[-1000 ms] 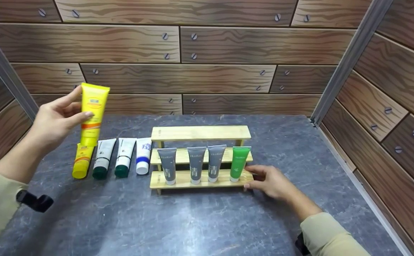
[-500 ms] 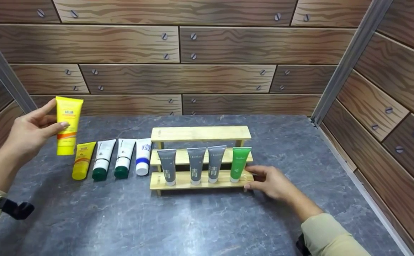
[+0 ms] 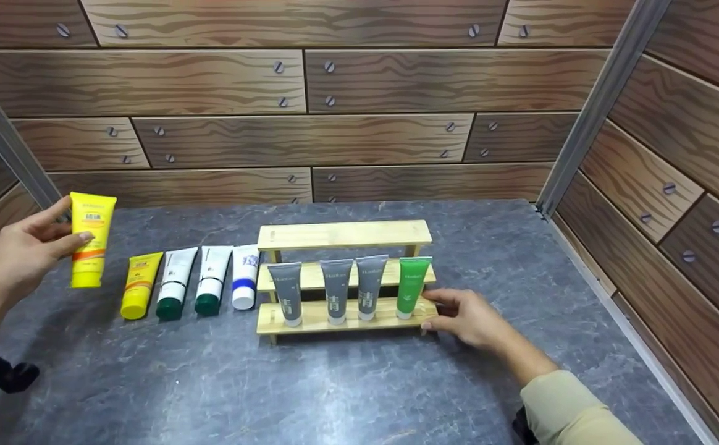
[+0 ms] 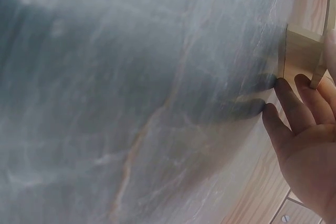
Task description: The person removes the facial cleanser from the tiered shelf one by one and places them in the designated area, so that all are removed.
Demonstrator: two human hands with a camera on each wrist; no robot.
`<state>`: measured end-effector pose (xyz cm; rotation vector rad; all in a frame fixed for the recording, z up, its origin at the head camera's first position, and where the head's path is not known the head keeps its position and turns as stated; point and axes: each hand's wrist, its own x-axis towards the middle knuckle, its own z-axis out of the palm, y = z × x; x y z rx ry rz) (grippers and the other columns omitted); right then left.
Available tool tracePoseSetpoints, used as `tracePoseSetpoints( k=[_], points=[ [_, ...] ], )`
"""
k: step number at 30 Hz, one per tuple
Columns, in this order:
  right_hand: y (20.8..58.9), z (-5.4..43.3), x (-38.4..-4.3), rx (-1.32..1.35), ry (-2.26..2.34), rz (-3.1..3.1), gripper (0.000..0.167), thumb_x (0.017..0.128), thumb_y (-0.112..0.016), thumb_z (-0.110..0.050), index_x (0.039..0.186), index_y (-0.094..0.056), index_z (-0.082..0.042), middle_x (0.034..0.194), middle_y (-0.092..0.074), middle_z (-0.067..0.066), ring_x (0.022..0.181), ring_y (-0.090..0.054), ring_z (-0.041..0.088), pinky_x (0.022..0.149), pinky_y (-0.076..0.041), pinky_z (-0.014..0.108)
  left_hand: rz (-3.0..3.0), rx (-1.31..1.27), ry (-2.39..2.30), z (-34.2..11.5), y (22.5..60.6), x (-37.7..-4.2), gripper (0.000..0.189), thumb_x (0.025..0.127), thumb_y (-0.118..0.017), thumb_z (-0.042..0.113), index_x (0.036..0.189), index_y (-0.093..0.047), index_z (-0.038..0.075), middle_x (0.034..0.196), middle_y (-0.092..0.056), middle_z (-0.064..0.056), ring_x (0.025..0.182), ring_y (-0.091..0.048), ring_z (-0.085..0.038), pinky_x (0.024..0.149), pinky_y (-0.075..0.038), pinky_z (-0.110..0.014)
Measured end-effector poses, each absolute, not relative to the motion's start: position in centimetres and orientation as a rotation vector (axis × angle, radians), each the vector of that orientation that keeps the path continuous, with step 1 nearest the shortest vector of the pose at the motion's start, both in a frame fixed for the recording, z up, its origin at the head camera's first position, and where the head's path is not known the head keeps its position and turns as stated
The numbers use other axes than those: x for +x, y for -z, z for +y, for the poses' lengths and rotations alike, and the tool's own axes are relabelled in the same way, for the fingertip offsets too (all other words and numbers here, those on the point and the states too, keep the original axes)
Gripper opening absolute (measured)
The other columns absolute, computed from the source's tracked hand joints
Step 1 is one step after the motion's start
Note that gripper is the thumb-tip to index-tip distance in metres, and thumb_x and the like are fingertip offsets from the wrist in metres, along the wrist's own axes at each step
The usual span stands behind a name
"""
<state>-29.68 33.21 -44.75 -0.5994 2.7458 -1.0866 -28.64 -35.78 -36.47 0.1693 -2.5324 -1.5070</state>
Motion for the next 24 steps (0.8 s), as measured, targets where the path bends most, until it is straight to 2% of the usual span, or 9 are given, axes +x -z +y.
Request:
tracePoseSetpoints(
  k=[5,12,15,19,21,24],
  points=[
    [44.7,33.2,-29.7,-0.591,1.089,2.741,0.063,0.092,-0.084,-0.024,0.139,-0.061,0.010,0.137,-0.065,0.029,0.125,-0.065,0.043,0.106,-0.051,0.053,-2.570,0.211,1.492,-36.6,37.1,-28.6,0.082,0.105,-0.070,0.016,0.168,-0.019,0.027,0.147,-0.055,-0.028,0.122,-0.061,-0.033,0.078,-0.056,-0.013],
    [44.7,33.2,-29.6,-0.575,1.067,2.759,0.062,0.092,-0.084,-0.026,0.140,-0.063,0.007,0.138,-0.064,0.028,0.127,-0.062,0.046,0.109,-0.047,0.059,-2.601,0.193,1.479,-37.4,38.5,-28.7,0.081,0.106,-0.069,0.015,0.168,-0.019,0.025,0.149,-0.052,-0.034,0.118,-0.062,-0.030,0.078,-0.057,-0.015],
    [44.8,33.2,-29.7,-0.606,1.112,2.730,0.061,0.093,-0.084,-0.023,0.139,-0.062,0.010,0.138,-0.064,0.029,0.126,-0.063,0.046,0.107,-0.051,0.052,-2.620,0.203,1.480,-37.8,39.3,-28.7,0.079,0.106,-0.067,0.015,0.168,-0.019,0.025,0.149,-0.051,-0.035,0.121,-0.061,-0.033,0.078,-0.057,-0.017],
    [45.1,33.2,-29.7,-0.646,1.165,2.693,0.060,0.093,-0.083,-0.019,0.138,-0.060,0.014,0.136,-0.065,0.031,0.123,-0.065,0.045,0.101,-0.055,0.035,-2.644,0.245,1.510,-38.3,40.3,-28.7,0.079,0.107,-0.066,0.016,0.168,-0.016,0.025,0.153,-0.048,-0.035,0.130,-0.057,-0.042,0.080,-0.057,-0.018],
    [45.1,33.2,-29.7,-0.639,1.159,2.701,0.060,0.093,-0.084,-0.020,0.138,-0.061,0.013,0.135,-0.065,0.030,0.123,-0.066,0.044,0.101,-0.055,0.033,-2.665,0.273,1.510,-38.7,40.7,-28.7,0.080,0.108,-0.065,0.017,0.168,-0.014,0.024,0.156,-0.045,-0.035,0.134,-0.054,-0.045,0.088,-0.059,-0.026],
    [45.0,33.3,-29.7,-0.622,1.141,2.711,0.061,0.093,-0.084,-0.022,0.139,-0.061,0.012,0.136,-0.066,0.029,0.123,-0.066,0.043,0.102,-0.055,0.037,-2.697,0.306,1.498,-39.1,41.2,-28.8,0.080,0.108,-0.064,0.018,0.169,-0.012,0.024,0.157,-0.042,-0.036,0.138,-0.051,-0.048,0.102,-0.056,-0.045]
  ],
)
